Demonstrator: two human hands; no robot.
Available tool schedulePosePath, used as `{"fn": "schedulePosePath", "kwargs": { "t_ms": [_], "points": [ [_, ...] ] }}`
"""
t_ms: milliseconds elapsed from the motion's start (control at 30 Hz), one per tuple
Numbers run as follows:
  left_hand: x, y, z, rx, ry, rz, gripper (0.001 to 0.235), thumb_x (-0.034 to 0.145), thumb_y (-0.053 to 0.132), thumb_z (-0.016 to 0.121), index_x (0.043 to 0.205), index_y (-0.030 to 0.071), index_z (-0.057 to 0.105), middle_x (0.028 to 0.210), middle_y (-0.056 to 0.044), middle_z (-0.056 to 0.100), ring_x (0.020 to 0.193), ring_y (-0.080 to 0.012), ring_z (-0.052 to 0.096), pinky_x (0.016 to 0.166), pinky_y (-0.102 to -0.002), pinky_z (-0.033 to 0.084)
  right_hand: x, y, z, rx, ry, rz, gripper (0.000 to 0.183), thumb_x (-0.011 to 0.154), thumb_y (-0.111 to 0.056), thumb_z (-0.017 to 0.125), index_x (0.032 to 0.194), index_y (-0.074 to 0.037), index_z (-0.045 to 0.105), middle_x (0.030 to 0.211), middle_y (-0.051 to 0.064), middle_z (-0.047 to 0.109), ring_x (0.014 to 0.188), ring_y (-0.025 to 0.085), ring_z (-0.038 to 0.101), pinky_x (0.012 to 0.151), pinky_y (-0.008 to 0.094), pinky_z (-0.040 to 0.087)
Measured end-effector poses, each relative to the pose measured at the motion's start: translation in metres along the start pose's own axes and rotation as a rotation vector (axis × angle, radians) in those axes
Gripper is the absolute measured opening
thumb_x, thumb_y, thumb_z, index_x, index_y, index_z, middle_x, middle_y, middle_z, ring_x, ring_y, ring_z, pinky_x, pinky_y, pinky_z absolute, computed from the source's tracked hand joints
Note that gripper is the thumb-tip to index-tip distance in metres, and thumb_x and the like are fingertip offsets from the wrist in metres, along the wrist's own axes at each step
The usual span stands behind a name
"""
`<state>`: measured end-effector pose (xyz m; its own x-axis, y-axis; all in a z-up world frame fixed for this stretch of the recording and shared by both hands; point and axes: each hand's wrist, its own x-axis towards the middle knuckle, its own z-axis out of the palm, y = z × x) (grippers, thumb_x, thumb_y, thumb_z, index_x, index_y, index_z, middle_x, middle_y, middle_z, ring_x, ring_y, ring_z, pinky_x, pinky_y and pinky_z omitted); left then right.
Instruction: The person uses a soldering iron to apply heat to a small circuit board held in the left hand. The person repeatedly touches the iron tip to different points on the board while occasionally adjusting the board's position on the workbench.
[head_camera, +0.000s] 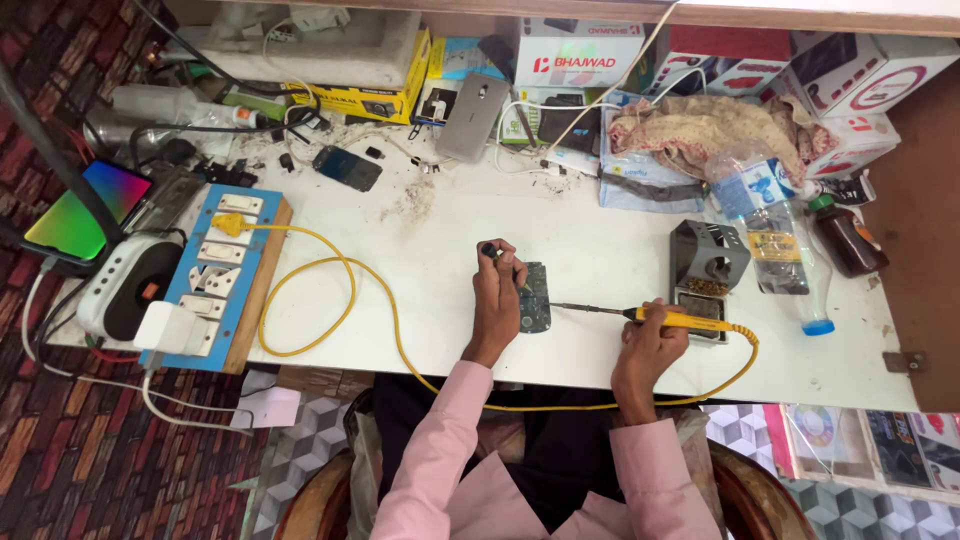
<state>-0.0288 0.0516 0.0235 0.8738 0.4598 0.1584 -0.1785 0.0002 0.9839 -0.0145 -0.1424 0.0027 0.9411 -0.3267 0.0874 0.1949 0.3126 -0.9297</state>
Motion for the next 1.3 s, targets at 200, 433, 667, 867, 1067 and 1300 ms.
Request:
{"fn": "schedulePosePath", "kwargs": {
  "t_ms": [200,433,667,867,1067,1300],
  "points": [
    [-0.0029,-0.0017,0.0023,0.019,-0.033,0.019,0.035,0.113,0.04,0.033,0.11,0.006,0.041,0.071,-0.004,0.046,0.067,-0.0139,0.041,0.065,-0.032,0.041,0.0055,-0.0031,0.0033,-0.023,0.052,0.064,0.025,0.109,-0.018,0.054,0.09,-0.002,0.053,0.067,0.003,0.049,0.048,0.01,0.046,0.042,0.027,0.038],
    [-0.0034,0.0031,0.0011,0.036,-0.04,0.009,0.032,0.112,0.037,0.031,0.11,0.006,0.041,0.069,-0.005,0.047,0.066,-0.0143,0.043,0.063,-0.031,0.041,0.009,-0.0045,0.0091,-0.072,0.023,0.029,0.024,0.11,-0.018,0.053,0.092,-0.001,0.054,0.07,0.003,0.051,0.049,0.009,0.047,0.042,0.027,0.04],
    [-0.0004,0.0006,0.0008,0.006,-0.018,0.022,0.033,0.114,0.036,0.031,0.109,0.005,0.04,0.076,-0.006,0.046,0.069,-0.0152,0.045,0.066,-0.032,0.044,0.0056,-0.0039,0.0077,-0.088,0.028,0.036,0.023,0.109,-0.017,0.052,0.093,-0.001,0.054,0.069,0.004,0.051,0.049,0.01,0.046,0.043,0.027,0.041],
    [-0.0026,0.0017,0.0022,-0.011,-0.023,0.047,0.032,0.114,0.035,0.03,0.109,0.005,0.038,0.084,-0.006,0.048,0.07,-0.0158,0.048,0.067,-0.032,0.046,0.005,-0.0043,0.0079,-0.107,0.041,0.031,0.025,0.111,-0.018,0.052,0.093,-0.001,0.054,0.066,0.004,0.05,0.048,0.01,0.045,0.042,0.027,0.039],
    [-0.001,0.0005,0.0018,0.012,-0.008,0.029,0.031,0.114,0.034,0.032,0.108,0.005,0.039,0.083,-0.007,0.048,0.07,-0.0165,0.048,0.067,-0.033,0.046,0.005,-0.0045,0.0037,-0.058,0.055,0.046,0.024,0.109,-0.019,0.053,0.092,-0.002,0.052,0.068,0.003,0.047,0.048,0.009,0.042,0.042,0.026,0.035],
    [-0.0019,0.0012,0.0014,0.005,-0.005,0.016,0.031,0.113,0.035,0.033,0.107,0.005,0.039,0.084,-0.006,0.049,0.07,-0.0155,0.05,0.067,-0.032,0.046,0.0072,-0.0007,0.0051,-0.074,0.028,0.032,0.021,0.109,-0.017,0.052,0.093,-0.003,0.053,0.07,0.003,0.051,0.049,0.01,0.046,0.042,0.027,0.04]
  ]
}}
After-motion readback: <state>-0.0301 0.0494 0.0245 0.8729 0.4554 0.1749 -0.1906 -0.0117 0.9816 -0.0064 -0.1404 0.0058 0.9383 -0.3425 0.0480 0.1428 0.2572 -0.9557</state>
